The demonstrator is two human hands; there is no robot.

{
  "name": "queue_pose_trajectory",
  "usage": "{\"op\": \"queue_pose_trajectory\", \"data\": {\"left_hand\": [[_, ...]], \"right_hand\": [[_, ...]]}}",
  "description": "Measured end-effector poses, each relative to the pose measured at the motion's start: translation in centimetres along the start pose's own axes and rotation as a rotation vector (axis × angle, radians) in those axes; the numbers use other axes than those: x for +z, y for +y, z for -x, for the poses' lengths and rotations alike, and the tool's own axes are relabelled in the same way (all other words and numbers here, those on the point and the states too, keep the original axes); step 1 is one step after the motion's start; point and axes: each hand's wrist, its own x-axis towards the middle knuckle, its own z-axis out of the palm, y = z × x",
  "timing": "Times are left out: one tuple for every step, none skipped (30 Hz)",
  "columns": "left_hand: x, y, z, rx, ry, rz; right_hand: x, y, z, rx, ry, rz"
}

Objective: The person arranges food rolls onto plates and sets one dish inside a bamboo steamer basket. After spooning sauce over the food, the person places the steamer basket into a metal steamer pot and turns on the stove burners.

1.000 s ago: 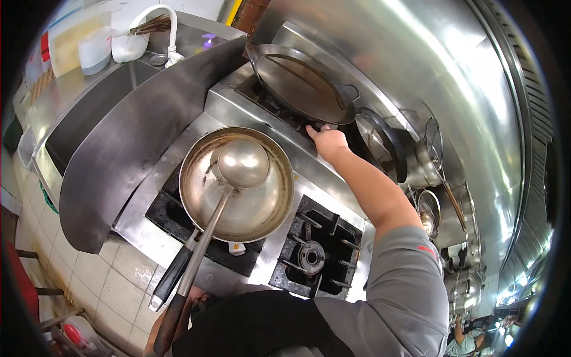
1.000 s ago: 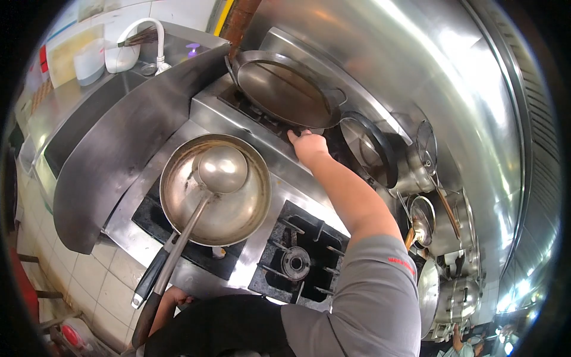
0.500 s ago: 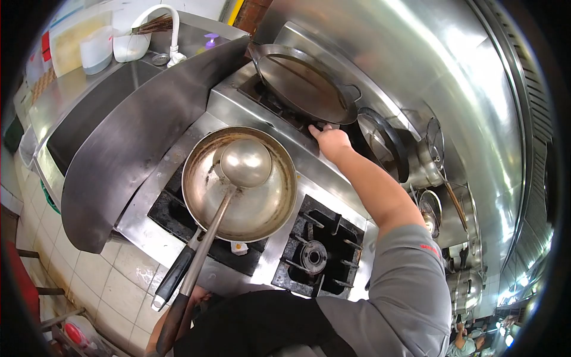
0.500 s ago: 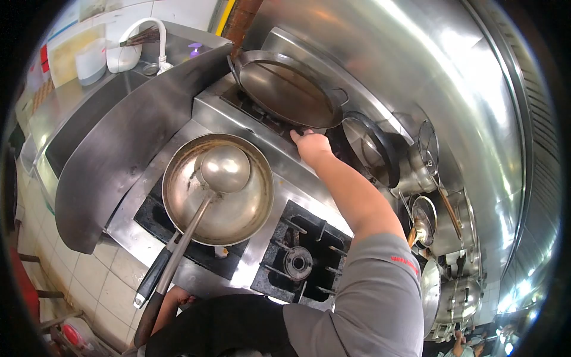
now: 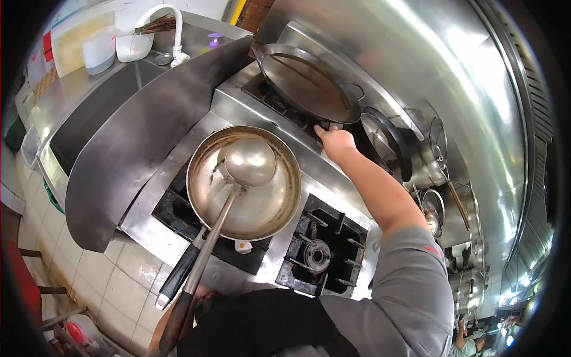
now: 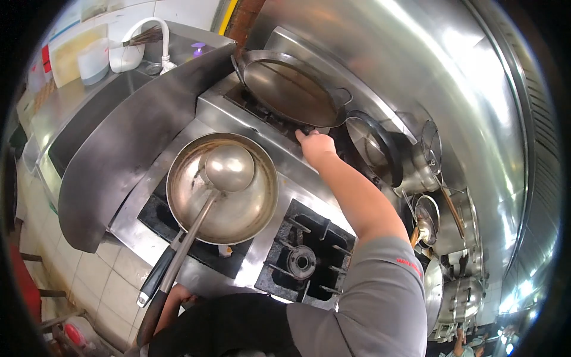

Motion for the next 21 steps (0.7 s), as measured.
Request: {"op": "queue_pose_trajectory", "data": {"left_hand": [[0.0,-0.4,0.2,0.125,0.039,-0.031],[0.0,-0.7,0.4,0.249,0.083,-0.066],[-0.2,-0.5,0.2,0.247,0.095,-0.072],[-0.2,0.4,0.3,0.257,0.089,-0.058],[-0.3,1.3,0.3,0.229,0.064,-0.02],[-0.3,2.1,0.5,0.212,0.042,0.017],[-0.4,2.9,0.8,0.192,0.011,0.063],[-0.4,3.5,1.0,0.169,-0.028,0.114],[-0.4,4.0,1.4,0.147,-0.068,0.175],[-0.6,4.4,1.8,0.125,-0.107,0.234],[-0.6,5.0,2.5,0.12,-0.168,0.309],[-0.4,5.5,3.2,0.117,-0.242,0.404],[-0.6,6.4,4.0,0.108,-0.327,0.515],[-0.5,7.4,5.0,0.116,-0.397,0.608],[-0.4,8.4,5.9,0.117,-0.469,0.7],[-0.4,8.9,6.9,0.12,-0.547,0.796],[-0.2,8.5,6.6,0.184,-0.612,0.837],[0.3,7.7,6.4,0.207,-0.415,0.772],[1.5,9.3,9.0,0.23,-0.221,0.701],[1.9,10.3,10.8,0.255,-0.026,0.623],[1.7,9.1,10.2,0.3,0.027,0.51]], "right_hand": [[-0.1,0.0,0.8,0.028,-0.011,-0.02],[-0.3,0.0,1.5,0.059,-0.019,-0.041],[-0.7,0.1,2.2,0.09,-0.024,-0.061],[-1.3,0.1,3.2,0.133,-0.048,-0.07],[-2.0,-0.1,4.4,0.178,-0.074,-0.082],[-2.4,-0.2,5.3,0.22,-0.099,-0.095],[-2.2,0.1,6.2,0.278,-0.092,-0.187],[-1.7,0.5,7.4,0.313,-0.09,-0.237],[-1.1,0.8,8.7,0.348,-0.086,-0.289],[-0.6,1.0,10.1,0.384,-0.08,-0.341],[-0.4,0.8,12.3,0.389,0.023,-0.44],[0.4,0.9,14.4,0.347,0.102,-0.534],[1.7,0.9,16.3,0.306,0.182,-0.629],[1.3,0.0,17.9,0.266,0.263,-0.723],[0.6,-0.6,19.7,0.394,0.129,-1.002],[-1.5,-1.5,21.7,0.518,-0.016,-1.273],[-1.4,-2.2,23.5,0.527,0.017,-1.4],[-1.8,-2.7,25.3,0.565,0.008,-1.457],[-2.5,-3.2,27.2,0.605,0.0,-1.514],[-3.1,-3.8,28.9,0.646,-0.005,-1.574],[-3.4,-4.5,30.6,0.687,-0.004,-1.608]]}}
